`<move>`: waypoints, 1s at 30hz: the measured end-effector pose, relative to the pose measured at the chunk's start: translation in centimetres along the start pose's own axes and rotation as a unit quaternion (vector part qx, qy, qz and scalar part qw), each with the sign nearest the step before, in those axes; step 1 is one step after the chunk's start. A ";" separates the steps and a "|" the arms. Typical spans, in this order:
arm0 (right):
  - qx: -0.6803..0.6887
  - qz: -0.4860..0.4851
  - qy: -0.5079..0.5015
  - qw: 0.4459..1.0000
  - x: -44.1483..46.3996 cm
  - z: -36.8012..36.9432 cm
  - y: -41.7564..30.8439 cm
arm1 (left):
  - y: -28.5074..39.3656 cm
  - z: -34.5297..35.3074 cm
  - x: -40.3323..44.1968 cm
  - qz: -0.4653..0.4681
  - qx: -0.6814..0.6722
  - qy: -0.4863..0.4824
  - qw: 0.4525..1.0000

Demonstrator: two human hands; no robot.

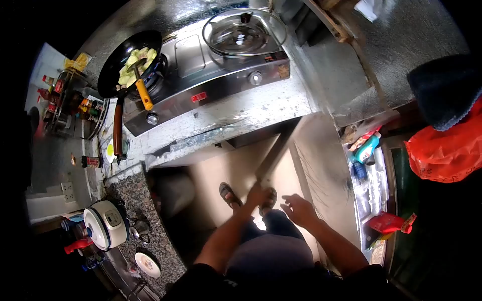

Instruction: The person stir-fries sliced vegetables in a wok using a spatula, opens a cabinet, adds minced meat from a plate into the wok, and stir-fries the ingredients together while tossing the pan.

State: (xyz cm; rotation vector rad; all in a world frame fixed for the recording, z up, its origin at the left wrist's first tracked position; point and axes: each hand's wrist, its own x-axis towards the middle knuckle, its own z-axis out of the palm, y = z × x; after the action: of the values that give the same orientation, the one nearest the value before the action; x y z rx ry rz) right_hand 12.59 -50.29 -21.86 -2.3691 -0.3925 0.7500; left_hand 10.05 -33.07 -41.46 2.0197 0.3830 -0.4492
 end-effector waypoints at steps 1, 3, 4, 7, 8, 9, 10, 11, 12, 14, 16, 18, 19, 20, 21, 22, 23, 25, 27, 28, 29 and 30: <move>-0.003 -0.015 0.016 1.000 1.4 0.7 0.0 | -0.3 2.1 -0.8 0.033 -0.006 -0.023 0.999; -0.023 -0.019 0.042 0.999 4.2 1.9 0.0 | -0.8 5.7 -1.9 0.109 -0.011 -0.090 0.990; -0.038 -0.042 0.056 0.997 4.9 2.3 -0.5 | -1.0 7.1 -2.3 0.142 -0.015 -0.138 0.980; -0.030 -0.167 0.124 0.978 7.9 -0.4 -8.1 | 3.6 6.0 -3.9 0.099 0.072 -0.342 0.932; 0.000 -0.160 0.140 0.977 9.0 -1.5 -11.5 | 2.4 7.5 -4.1 0.150 0.032 -0.340 0.928; 0.029 -0.154 0.155 0.975 10.4 -2.5 -14.9 | 1.0 8.6 -4.0 0.203 -0.007 -0.337 0.919; 0.052 -0.194 0.168 0.965 11.7 -3.8 -19.0 | 1.2 7.7 -4.2 0.203 -0.008 -0.339 0.919; 0.074 -0.233 0.177 0.953 13.4 -4.9 -23.0 | 1.4 6.8 -4.4 0.202 -0.011 -0.340 0.918; 0.057 -0.260 0.190 0.945 15.3 -5.1 -26.2 | 0.4 6.7 -4.6 0.202 -0.025 -0.292 0.934; -0.015 -0.313 0.228 0.922 19.5 -4.2 -31.3 | -0.6 2.2 -5.0 0.132 -0.095 -0.263 0.951; -0.071 -0.340 0.254 0.903 22.8 -2.6 -35.0 | -6.4 0.7 -4.0 0.267 0.029 -0.115 0.956; -0.151 -0.172 0.177 0.957 24.5 -1.6 -38.4 | -9.2 -4.1 -4.2 0.236 -0.005 -0.041 0.971; -0.154 -0.177 0.176 0.956 25.6 -1.5 -39.2 | -6.2 -10.5 -6.6 0.000 -0.236 -0.101 0.966; -0.166 -0.132 0.149 0.966 27.0 -1.6 -39.6 | -8.8 -11.1 -6.6 0.007 -0.211 -0.027 0.977; -0.177 -0.087 0.122 0.973 28.1 -1.8 -39.7 | -11.5 -11.4 -6.7 0.015 -0.183 0.049 0.982; -0.179 -0.090 0.124 0.972 28.5 -1.9 -38.7 | -13.2 -12.7 -7.7 0.009 -0.154 0.073 0.985; -0.131 -0.204 0.177 0.954 28.5 -2.2 -37.0 | -14.7 -14.2 -8.1 0.005 -0.125 0.099 0.987; -0.085 -0.318 0.228 0.916 27.7 -3.0 -36.2 | -13.8 -17.7 -10.4 -0.086 -0.130 0.122 0.980; 0.322 -0.039 -0.042 0.945 25.7 -3.9 -36.1 | -15.9 -17.1 -10.7 -0.015 -0.078 0.127 0.989; 0.326 -0.035 -0.037 0.944 24.6 -3.9 -35.7 | -15.7 -17.5 -11.6 -0.050 -0.098 0.115 0.987; 0.437 -0.004 -0.087 0.895 24.0 -4.1 -35.6 | -15.5 -17.9 -11.5 -0.082 -0.118 0.110 0.983; 0.539 0.027 -0.137 0.831 23.6 -4.4 -35.3 | -15.4 -17.7 -10.7 -0.080 -0.116 0.109 0.984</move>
State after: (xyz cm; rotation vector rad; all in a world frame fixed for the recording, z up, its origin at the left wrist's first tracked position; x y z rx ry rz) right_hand 30.73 -14.89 -6.39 -1.2067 0.0262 0.9911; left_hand -3.60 -11.22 -40.55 1.8207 0.7046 -0.2672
